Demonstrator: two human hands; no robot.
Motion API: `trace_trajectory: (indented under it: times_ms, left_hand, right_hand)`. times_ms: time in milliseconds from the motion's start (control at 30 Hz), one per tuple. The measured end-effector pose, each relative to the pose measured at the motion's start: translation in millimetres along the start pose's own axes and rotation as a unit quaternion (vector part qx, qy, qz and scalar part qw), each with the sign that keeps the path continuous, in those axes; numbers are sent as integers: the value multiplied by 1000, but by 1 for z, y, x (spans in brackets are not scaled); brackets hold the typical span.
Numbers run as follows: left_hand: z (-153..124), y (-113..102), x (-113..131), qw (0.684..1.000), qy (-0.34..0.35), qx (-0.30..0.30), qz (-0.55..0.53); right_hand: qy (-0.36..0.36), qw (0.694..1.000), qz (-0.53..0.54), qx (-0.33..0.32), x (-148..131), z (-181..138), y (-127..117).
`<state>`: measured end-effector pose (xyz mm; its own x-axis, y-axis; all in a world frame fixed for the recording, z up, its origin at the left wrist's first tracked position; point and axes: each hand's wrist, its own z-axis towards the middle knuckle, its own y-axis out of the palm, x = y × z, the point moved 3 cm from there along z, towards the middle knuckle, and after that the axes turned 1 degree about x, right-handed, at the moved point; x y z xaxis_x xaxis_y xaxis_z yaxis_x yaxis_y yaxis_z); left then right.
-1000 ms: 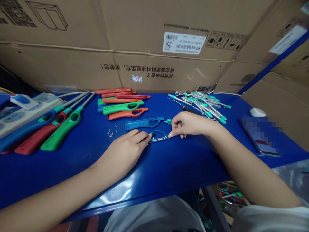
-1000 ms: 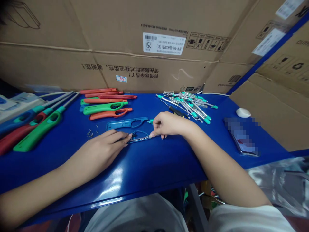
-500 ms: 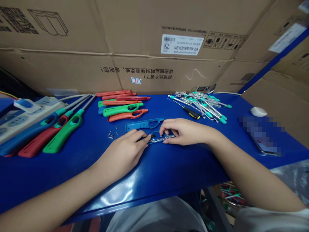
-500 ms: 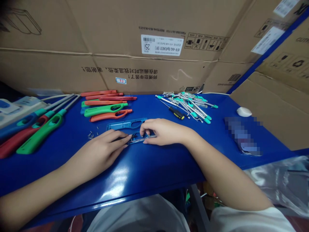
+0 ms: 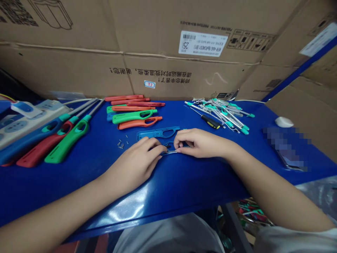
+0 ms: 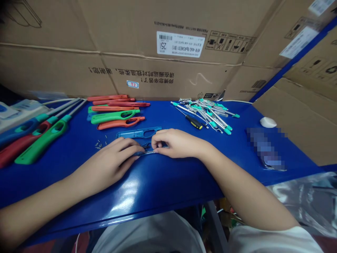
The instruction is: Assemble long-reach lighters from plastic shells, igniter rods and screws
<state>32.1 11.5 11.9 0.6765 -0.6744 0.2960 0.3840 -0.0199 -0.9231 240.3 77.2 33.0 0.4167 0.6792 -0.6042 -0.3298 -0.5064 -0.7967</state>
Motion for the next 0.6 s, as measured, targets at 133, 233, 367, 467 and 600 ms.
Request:
trace_trajectory:
  times_ms: [133,233,367,467,600]
  left_hand:
    - [1,0,0,1000,2,0,-2]
    - [1,0,0,1000,2,1,-5]
    - [1,0,0,1000,3,2,-3]
    - [2,-1,0,1000,3,0,-7]
    - [1,-1,0,1000,1,0,-15]
  right_hand:
    - [22,1000,-3,11,1,-1,-1]
    - [37,999,-28,7,0,-1,1]
    - [27,997,-66,-5,-3,1,6]
    - [25,997,-66,-9,-4,2,8]
    - [20,999,-50,-10,-4,2,6]
